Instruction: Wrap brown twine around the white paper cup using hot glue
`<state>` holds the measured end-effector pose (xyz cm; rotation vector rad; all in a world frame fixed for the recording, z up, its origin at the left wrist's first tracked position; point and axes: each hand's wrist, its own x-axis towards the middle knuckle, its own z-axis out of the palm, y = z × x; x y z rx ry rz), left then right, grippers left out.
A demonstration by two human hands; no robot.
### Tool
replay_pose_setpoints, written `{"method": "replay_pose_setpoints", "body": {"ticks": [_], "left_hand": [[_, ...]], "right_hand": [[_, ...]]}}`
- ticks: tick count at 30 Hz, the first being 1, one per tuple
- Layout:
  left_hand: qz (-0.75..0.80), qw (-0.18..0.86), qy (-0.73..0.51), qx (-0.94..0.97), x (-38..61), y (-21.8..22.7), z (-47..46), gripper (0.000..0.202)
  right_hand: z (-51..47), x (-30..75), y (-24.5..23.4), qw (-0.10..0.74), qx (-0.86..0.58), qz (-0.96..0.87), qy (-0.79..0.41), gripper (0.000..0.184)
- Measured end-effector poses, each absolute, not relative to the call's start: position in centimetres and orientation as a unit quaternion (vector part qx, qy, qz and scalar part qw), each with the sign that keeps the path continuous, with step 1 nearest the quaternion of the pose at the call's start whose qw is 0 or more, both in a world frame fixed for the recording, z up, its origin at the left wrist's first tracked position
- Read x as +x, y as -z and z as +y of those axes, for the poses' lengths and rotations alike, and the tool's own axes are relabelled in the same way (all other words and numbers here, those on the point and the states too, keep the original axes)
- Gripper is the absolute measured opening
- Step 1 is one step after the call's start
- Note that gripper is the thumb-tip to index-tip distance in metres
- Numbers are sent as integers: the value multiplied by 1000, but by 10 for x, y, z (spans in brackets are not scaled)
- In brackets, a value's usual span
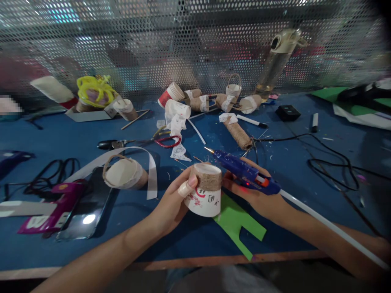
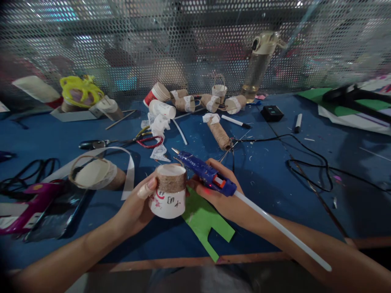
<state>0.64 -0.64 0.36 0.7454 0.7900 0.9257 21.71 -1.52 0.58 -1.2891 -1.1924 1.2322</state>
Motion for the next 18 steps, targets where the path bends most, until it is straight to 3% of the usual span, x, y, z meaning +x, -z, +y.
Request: {"method": "replay_pose_setpoints", "body": {"ticks": [8, 18], "left_hand": [[400, 760, -411, 307, 7, -6, 0, 49], [405, 752, -392, 341, 5, -3, -2, 53]], "right_hand": [[-13, 217, -4, 488, -557, -491, -459, 32], [-16, 213, -2, 498, -496, -529, -476, 24]]}}
